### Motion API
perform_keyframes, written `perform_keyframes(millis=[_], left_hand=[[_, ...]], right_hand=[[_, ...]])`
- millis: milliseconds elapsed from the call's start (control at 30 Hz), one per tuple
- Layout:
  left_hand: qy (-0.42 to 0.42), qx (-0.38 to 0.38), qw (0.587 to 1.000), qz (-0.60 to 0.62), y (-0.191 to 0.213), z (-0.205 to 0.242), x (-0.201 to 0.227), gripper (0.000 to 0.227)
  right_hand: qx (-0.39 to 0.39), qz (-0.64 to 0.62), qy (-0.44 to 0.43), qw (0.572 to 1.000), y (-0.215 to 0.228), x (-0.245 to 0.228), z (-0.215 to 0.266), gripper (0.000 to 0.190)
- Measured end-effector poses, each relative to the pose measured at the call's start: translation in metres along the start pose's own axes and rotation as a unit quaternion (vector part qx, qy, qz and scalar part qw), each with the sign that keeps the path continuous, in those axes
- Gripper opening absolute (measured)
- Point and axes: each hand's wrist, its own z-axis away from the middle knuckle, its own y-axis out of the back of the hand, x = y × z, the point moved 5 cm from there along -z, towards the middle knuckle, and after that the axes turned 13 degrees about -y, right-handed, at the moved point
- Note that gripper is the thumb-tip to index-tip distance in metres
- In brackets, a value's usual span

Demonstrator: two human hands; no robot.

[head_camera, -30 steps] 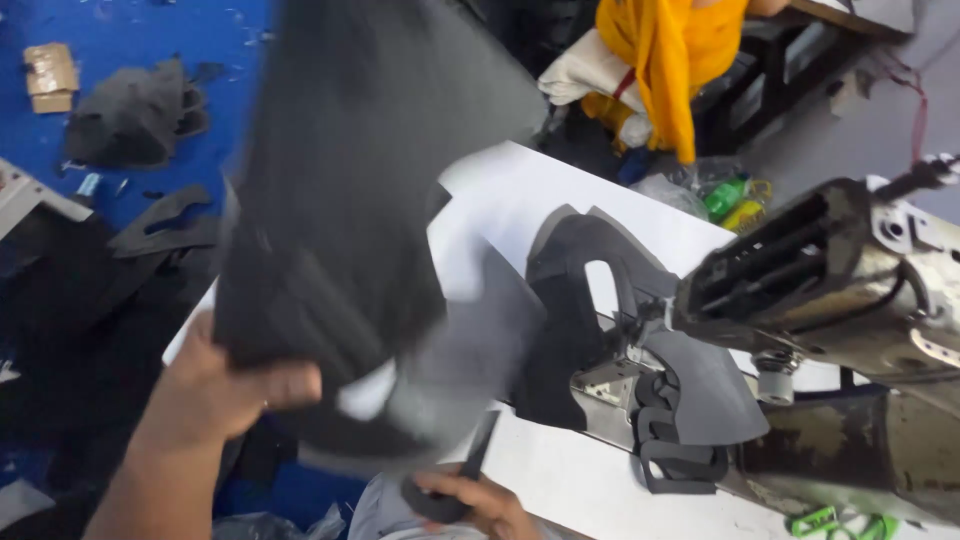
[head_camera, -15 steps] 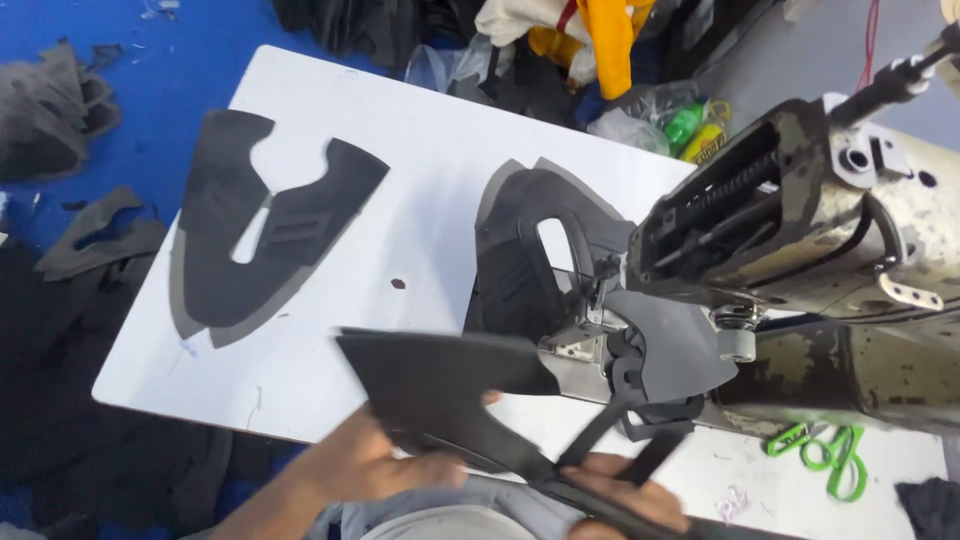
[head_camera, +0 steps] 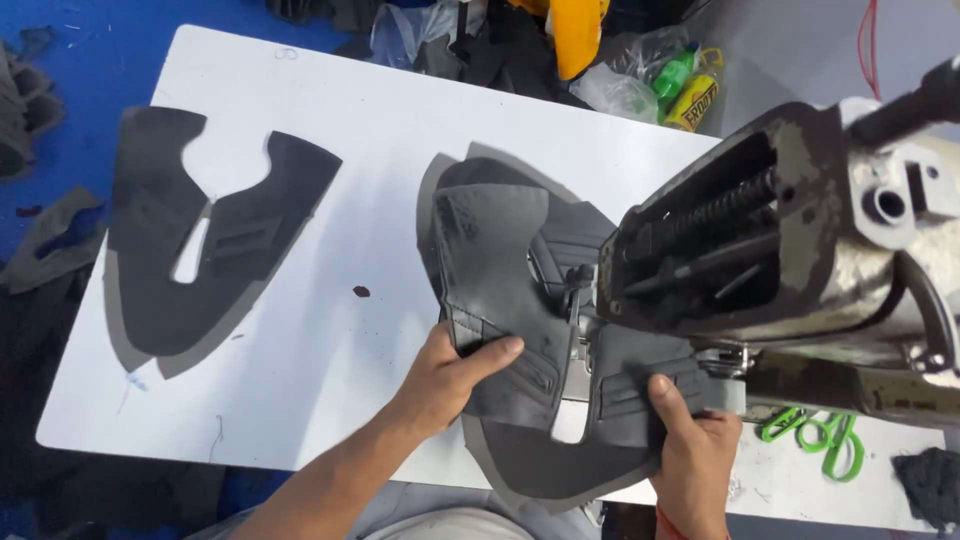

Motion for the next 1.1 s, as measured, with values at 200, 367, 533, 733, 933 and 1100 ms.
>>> perform_keyframes(millis=[200,367,533,733,933,1100], left_hand=[[0.019,0.027,0.999,-0.015,0.002,-0.013,0.006,0.025],[0.052,0.031,0.998,0.024,0.002,-0.010,0.014,0.034],[0.166,-0.064,0.984,0.007,-0.012,0.024,0.010,0.049],[0.060,-0.150,0.984,0.080,-0.041,0.050,0.006,0.043],[0.084,-0.015,0.995,0.043,-0.029,0.061,-0.006,0.037],[0.083,0.005,0.996,-0.022,-0.019,0.061,-0.017,0.040]], right_hand=[[0.003,-0.011,0.027,1.000,-0.034,-0.030,0.013,0.037],[-0.162,-0.144,0.084,0.973,0.032,0.028,-0.028,0.015],[0.017,0.048,0.220,0.974,0.034,-0.021,0.028,0.034],[0.006,0.130,0.342,0.931,0.038,-0.039,0.068,0.032],[-0.140,0.418,0.277,0.854,-0.031,-0.040,0.087,0.038],[-0.226,0.496,0.283,0.789,-0.074,-0.049,0.095,0.047]])
